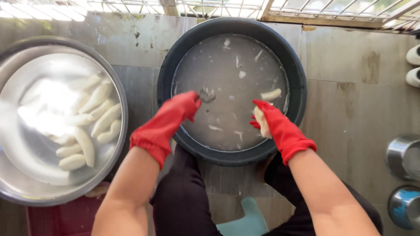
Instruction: Peeling root vegetables using a handheld peeler over a basin of water while wearing protective gloves.
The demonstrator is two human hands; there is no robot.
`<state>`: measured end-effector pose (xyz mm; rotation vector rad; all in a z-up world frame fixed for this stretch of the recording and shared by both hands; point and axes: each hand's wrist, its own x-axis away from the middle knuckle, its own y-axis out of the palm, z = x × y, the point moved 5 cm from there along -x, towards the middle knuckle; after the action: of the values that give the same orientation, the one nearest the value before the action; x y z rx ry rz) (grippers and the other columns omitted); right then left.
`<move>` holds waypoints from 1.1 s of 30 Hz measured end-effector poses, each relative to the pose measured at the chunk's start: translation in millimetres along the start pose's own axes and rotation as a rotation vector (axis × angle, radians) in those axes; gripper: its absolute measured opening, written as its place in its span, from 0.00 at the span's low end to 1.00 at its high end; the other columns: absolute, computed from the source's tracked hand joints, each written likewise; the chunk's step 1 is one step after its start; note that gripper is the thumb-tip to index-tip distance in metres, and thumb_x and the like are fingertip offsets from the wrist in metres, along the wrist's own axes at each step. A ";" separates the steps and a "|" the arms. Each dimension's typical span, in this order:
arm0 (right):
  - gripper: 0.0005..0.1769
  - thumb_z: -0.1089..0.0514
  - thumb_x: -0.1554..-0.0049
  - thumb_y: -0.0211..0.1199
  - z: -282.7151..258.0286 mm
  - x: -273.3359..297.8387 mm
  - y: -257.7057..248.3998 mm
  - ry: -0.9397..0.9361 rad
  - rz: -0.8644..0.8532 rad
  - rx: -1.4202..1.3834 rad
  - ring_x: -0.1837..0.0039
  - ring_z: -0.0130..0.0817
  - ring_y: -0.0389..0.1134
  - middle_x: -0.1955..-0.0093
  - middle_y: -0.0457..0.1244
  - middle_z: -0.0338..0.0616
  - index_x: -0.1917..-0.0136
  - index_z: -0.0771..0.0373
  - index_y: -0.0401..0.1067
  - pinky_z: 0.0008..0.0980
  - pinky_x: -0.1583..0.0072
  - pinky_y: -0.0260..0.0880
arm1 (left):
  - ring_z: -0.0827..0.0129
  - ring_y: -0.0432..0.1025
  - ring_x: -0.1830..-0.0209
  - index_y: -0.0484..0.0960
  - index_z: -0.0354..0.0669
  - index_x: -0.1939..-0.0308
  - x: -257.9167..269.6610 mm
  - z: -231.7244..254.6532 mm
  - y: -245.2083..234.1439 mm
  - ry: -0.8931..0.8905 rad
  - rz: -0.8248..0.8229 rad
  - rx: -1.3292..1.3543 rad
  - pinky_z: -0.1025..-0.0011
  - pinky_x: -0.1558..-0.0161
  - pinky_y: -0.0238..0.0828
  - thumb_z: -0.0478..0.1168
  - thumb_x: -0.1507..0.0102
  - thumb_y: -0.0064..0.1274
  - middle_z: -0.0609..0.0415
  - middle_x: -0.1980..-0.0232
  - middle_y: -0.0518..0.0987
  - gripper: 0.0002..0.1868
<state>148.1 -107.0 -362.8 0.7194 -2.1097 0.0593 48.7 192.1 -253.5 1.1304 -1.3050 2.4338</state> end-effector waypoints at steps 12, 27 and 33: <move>0.50 0.51 0.46 0.73 131.3 -142.2 -20.9 -0.078 0.608 1.192 0.40 0.42 0.73 0.31 0.61 0.55 0.19 0.61 0.50 0.33 0.42 0.77 | 0.54 0.79 0.47 0.75 0.61 0.34 -163.8 -134.9 278.1 -0.263 0.381 -0.198 0.35 0.54 0.74 0.43 0.33 0.46 0.50 0.48 0.83 0.22; 0.33 0.40 0.36 0.57 84.3 -110.7 51.1 0.098 0.174 -0.387 0.54 0.59 0.70 0.42 0.65 0.74 0.24 0.59 0.61 0.57 0.45 0.74 | 0.69 0.81 0.77 0.81 0.71 0.45 -66.4 -60.9 99.4 -0.233 0.160 0.825 0.71 0.61 0.82 0.46 0.43 0.54 0.62 0.72 0.81 0.21; 0.56 0.67 0.49 0.73 61.7 -69.8 75.8 -0.153 0.012 -0.006 0.55 0.58 0.74 0.53 0.68 0.69 0.18 0.60 0.43 0.54 0.51 0.80 | 0.64 0.79 0.77 0.82 0.54 0.39 -41.1 -9.0 64.7 -0.104 0.100 1.315 0.68 0.64 0.85 0.52 0.39 0.61 0.47 0.61 0.80 0.24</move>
<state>94.9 -29.3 -437.3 0.7269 -2.2591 0.0045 43.1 167.9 -326.6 1.3490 0.4838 3.3024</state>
